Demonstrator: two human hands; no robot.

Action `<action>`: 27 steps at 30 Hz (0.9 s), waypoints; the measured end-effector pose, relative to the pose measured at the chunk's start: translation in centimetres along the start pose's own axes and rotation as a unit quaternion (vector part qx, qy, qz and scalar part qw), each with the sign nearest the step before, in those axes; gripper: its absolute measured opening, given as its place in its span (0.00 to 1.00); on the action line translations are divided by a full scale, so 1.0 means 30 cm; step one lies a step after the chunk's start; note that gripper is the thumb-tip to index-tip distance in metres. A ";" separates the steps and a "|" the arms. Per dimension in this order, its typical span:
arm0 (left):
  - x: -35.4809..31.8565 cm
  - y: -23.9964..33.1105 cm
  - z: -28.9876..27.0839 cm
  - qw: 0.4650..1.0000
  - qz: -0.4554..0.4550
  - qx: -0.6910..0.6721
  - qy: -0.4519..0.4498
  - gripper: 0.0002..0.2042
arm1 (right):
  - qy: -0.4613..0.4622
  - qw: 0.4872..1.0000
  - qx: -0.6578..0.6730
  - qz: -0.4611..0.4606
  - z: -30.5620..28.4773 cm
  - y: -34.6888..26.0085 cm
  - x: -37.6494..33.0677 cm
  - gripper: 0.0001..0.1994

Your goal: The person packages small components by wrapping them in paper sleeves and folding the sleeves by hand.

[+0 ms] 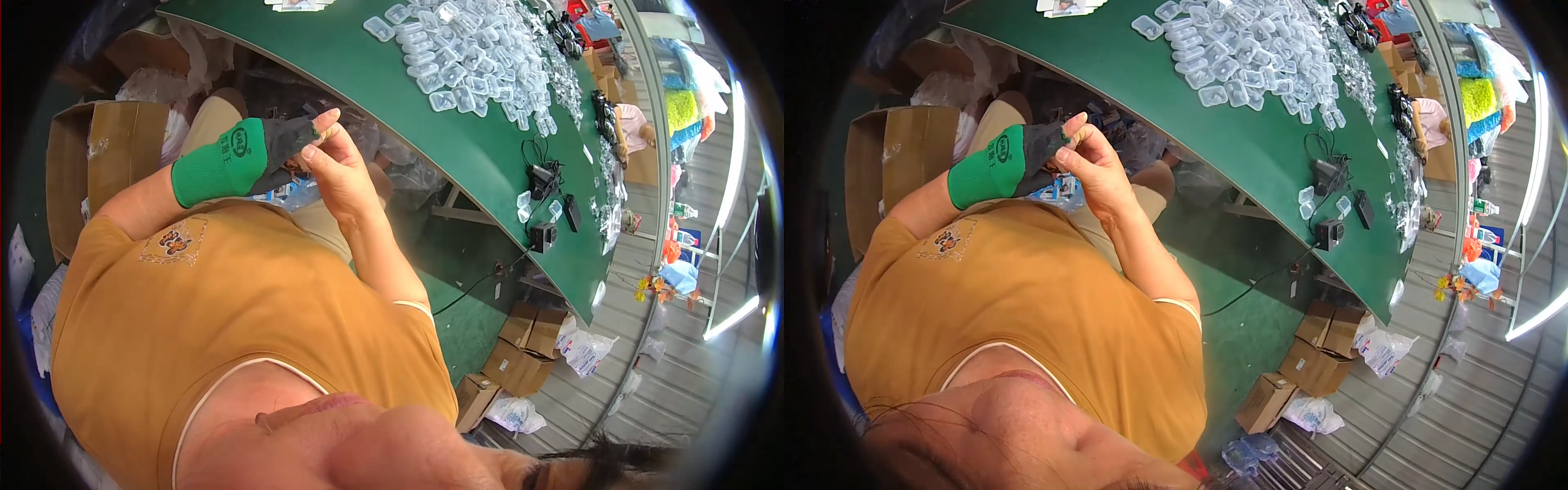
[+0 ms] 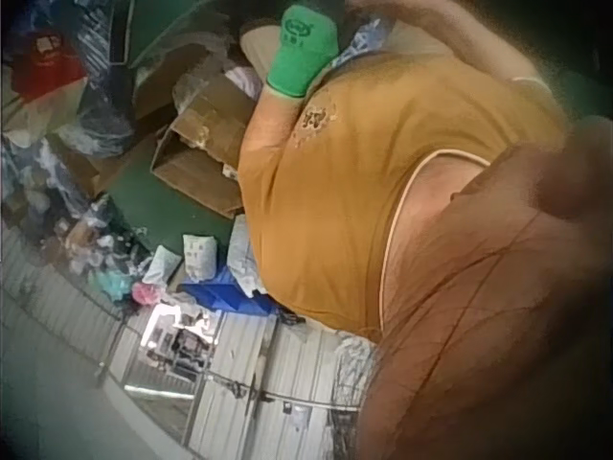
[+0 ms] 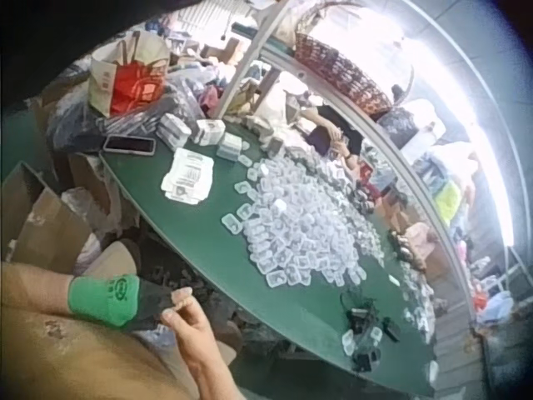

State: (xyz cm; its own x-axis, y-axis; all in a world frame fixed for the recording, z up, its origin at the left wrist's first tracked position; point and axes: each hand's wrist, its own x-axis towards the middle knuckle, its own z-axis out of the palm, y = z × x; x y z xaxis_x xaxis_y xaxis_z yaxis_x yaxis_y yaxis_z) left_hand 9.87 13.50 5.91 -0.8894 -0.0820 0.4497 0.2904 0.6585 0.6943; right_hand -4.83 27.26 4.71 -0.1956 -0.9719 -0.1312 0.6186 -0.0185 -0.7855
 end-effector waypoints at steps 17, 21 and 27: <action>-0.045 -0.171 0.046 0.921 -0.276 -0.275 -0.013 0.50 | 0.145 0.978 -0.101 -0.107 -0.199 0.279 0.032 0.16; 0.005 -0.191 -0.074 0.982 -0.178 0.032 0.057 0.44 | 0.295 0.943 -0.096 -0.124 -0.289 0.293 0.009 0.15; 0.154 -0.557 -0.320 0.901 -0.113 0.374 0.186 0.33 | 0.239 0.960 -0.134 -0.060 -0.269 0.300 0.011 0.11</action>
State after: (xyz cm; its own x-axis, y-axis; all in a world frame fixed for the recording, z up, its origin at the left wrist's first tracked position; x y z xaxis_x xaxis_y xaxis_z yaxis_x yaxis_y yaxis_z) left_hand 4.30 -5.06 1.77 -0.6761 -0.4303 0.5981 -0.3265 0.9027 0.2803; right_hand -5.47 28.67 -7.29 -0.6198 -0.7467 -0.2415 0.3636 -0.0006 -0.9315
